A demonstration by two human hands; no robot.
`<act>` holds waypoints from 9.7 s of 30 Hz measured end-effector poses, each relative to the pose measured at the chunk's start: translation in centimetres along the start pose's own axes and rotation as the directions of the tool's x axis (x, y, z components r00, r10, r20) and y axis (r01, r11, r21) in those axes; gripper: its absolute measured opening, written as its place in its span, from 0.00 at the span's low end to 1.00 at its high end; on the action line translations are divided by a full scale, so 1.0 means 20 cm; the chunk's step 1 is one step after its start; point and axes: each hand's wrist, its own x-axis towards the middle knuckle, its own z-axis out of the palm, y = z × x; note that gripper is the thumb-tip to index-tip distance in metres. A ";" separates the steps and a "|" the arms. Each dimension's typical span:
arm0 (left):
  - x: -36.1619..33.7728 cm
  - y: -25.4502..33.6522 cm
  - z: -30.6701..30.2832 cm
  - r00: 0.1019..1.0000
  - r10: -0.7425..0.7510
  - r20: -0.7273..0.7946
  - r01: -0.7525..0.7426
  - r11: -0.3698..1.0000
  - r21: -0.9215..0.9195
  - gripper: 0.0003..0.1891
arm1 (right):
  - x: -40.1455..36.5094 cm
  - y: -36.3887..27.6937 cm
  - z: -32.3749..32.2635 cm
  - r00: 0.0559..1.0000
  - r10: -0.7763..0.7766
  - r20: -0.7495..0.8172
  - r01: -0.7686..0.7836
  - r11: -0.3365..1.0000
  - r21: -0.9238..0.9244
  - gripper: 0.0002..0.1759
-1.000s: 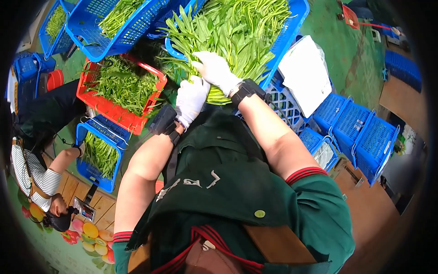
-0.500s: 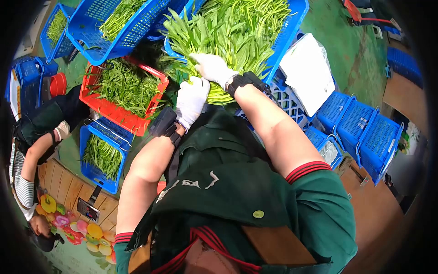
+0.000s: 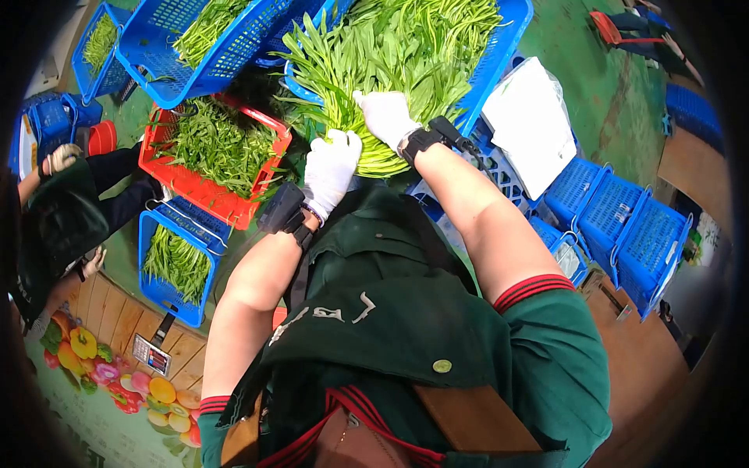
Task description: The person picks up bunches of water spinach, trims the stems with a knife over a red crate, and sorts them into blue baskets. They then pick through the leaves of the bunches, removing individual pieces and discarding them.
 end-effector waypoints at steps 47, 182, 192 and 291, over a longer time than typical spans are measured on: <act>-0.01 -0.02 0.01 1.000 0.031 -0.001 -0.031 0.998 -0.060 0.18 | 0.01 0.07 -0.10 0.961 0.211 0.178 -0.223 0.973 0.051 0.16; 0.01 -0.02 -0.03 0.998 0.056 -0.016 -0.055 0.998 0.036 0.17 | 0.20 0.25 0.40 0.926 0.083 0.367 -0.054 0.995 -0.089 0.13; 0.00 -0.02 -0.02 0.997 0.072 -0.017 -0.071 0.997 0.030 0.17 | -0.04 0.16 0.05 0.988 0.156 0.022 -0.155 0.942 0.299 0.08; 0.09 -0.30 -0.51 0.910 -0.041 0.413 0.313 -0.585 -0.748 0.35 | -0.58 -0.26 -0.52 0.946 -0.151 0.288 -0.277 0.092 0.957 0.23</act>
